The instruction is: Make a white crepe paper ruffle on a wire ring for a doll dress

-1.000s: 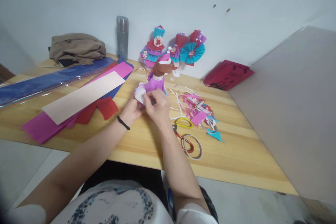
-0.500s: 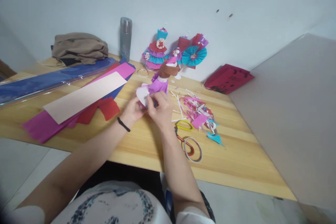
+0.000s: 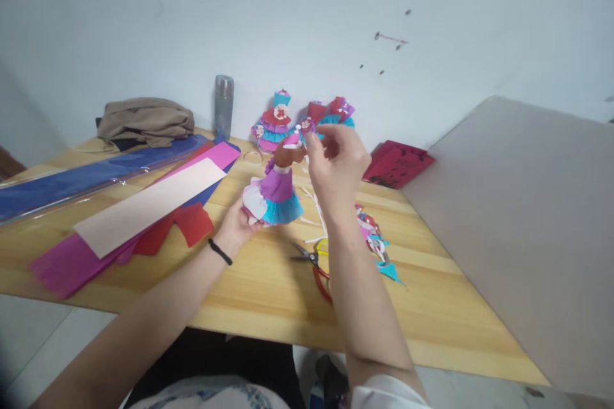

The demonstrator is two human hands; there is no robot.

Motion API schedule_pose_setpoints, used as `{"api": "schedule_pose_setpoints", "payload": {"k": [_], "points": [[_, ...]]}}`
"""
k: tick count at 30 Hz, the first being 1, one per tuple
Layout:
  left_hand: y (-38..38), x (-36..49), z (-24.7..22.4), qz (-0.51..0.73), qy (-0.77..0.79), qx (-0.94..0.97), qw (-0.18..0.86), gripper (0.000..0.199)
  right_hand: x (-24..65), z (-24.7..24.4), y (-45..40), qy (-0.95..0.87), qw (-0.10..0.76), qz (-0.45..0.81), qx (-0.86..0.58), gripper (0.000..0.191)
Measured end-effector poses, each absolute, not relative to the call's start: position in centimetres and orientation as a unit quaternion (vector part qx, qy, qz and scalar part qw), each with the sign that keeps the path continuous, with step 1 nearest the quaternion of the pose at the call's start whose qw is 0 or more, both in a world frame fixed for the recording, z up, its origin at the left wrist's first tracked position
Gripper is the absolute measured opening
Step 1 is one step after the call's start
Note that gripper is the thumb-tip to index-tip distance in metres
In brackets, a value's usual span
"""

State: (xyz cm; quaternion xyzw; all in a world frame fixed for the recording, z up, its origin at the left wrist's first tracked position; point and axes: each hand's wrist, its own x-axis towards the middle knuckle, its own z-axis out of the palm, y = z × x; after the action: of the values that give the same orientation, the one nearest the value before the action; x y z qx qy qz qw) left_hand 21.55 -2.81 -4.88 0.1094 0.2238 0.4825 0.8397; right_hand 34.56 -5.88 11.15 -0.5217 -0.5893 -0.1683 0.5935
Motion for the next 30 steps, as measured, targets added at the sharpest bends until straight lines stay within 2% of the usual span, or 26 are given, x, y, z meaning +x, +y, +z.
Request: {"api": "schedule_pose_setpoints", "payload": {"k": [4,9,13,19,25,30], "points": [[-2.8,21.2,-4.1,0.477,0.244,0.09,0.84,0.026,34.0,14.7,-4.3,-0.625,0.483,-0.161,-0.592,0.021],[-3.3,20.9,-3.0,0.465,0.256,0.083,0.843,0.024,33.0,16.2,-3.4,-0.635,0.381,-0.157,-0.654,0.017],[-3.3,20.7,-3.2,0.467,0.261,0.084,0.84,0.02,33.0,16.2,-3.0,-0.643,0.353,-0.148,-0.663,0.011],[-2.9,20.7,-3.9,0.475,0.25,0.103,0.838,0.018,33.7,16.0,-2.4,-0.652,0.329,-0.13,-0.67,0.012],[-2.5,21.0,-4.5,0.474,0.242,0.12,0.838,0.02,34.4,16.2,-2.4,-0.685,0.286,-0.171,-0.648,0.015],[-2.5,21.1,-5.0,0.491,0.241,0.111,0.829,0.023,34.1,16.9,-2.5,-0.676,0.231,-0.176,-0.677,0.006]]}}
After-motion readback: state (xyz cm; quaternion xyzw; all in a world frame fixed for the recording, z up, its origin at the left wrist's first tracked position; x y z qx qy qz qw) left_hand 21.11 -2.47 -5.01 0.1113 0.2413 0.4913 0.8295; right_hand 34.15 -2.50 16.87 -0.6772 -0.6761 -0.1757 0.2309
